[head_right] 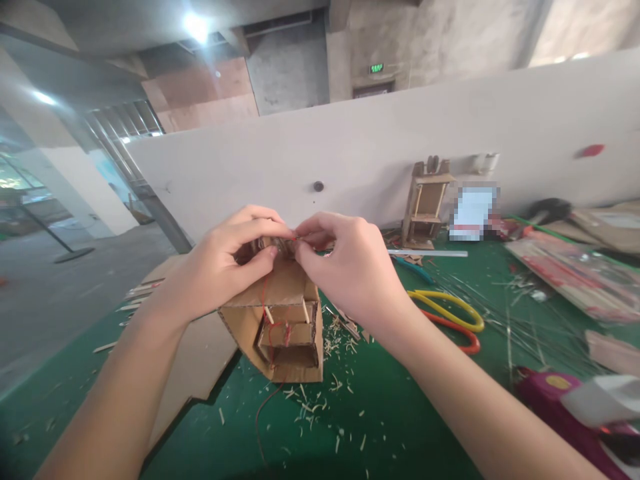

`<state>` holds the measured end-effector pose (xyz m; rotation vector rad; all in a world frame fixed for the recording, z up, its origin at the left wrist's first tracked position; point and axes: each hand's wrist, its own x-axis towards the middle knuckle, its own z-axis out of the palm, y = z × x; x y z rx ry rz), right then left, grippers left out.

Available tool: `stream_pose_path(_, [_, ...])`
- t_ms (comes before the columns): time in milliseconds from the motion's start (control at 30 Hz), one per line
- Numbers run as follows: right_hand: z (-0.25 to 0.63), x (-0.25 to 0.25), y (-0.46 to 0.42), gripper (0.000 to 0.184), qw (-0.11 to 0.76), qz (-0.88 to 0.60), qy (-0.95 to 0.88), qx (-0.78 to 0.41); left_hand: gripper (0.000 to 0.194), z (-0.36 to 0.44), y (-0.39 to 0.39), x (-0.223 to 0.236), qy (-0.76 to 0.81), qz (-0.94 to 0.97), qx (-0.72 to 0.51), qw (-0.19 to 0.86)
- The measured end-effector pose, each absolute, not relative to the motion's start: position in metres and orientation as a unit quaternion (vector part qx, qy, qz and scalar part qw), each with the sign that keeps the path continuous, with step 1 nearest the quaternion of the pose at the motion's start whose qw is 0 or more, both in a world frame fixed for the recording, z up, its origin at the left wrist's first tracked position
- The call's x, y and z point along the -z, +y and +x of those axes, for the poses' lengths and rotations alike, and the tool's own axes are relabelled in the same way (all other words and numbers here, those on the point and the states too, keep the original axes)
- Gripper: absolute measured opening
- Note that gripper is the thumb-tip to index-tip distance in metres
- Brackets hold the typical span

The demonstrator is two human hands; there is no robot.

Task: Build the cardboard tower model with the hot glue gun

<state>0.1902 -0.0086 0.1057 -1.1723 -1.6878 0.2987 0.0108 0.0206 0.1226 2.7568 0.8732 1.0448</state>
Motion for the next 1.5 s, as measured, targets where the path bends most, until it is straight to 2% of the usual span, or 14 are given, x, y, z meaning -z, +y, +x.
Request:
stream_pose_path(233, [0.192,-0.106,-0.006,0.015,0.504,-0.485,-0.705,-0.120,0.028,0.010,0.019,-0.122,0.285,0.894,-0.345,0.032])
stream_pose_path(400, [0.197,-0.108,-0.005,0.013,0.493,-0.488,-0.711,-0.111,0.045,0.007,0.018,-0.120,0.309,0.881,-0.355,0.052])
stream_pose_path(533, [0.199,-0.109,-0.007,0.016,0.482,-0.486,-0.724,-0.082,0.050,0.002,0.016,-0.122,0.305,0.880,-0.358,0.065])
stream_pose_path(800, [0.195,-0.107,-0.010,0.025,0.468,-0.466,-0.750,-0.029,0.063,-0.021,0.022,-0.126,0.323,0.877,-0.320,0.156])
stream_pose_path(1033, [0.198,-0.106,-0.008,0.025,0.451,-0.481,-0.752,0.005,0.049,-0.036,0.029,-0.131,0.322,0.861,-0.325,0.221])
stream_pose_path(1267, [0.195,-0.106,-0.008,0.017,0.473,-0.469,-0.745,-0.028,0.041,-0.033,0.029,-0.130,0.331,0.868,-0.300,0.216])
stream_pose_path(1500, [0.193,-0.107,-0.010,0.027,0.451,-0.501,-0.739,-0.003,0.041,-0.038,0.030,-0.132,0.307,0.881,-0.302,0.196])
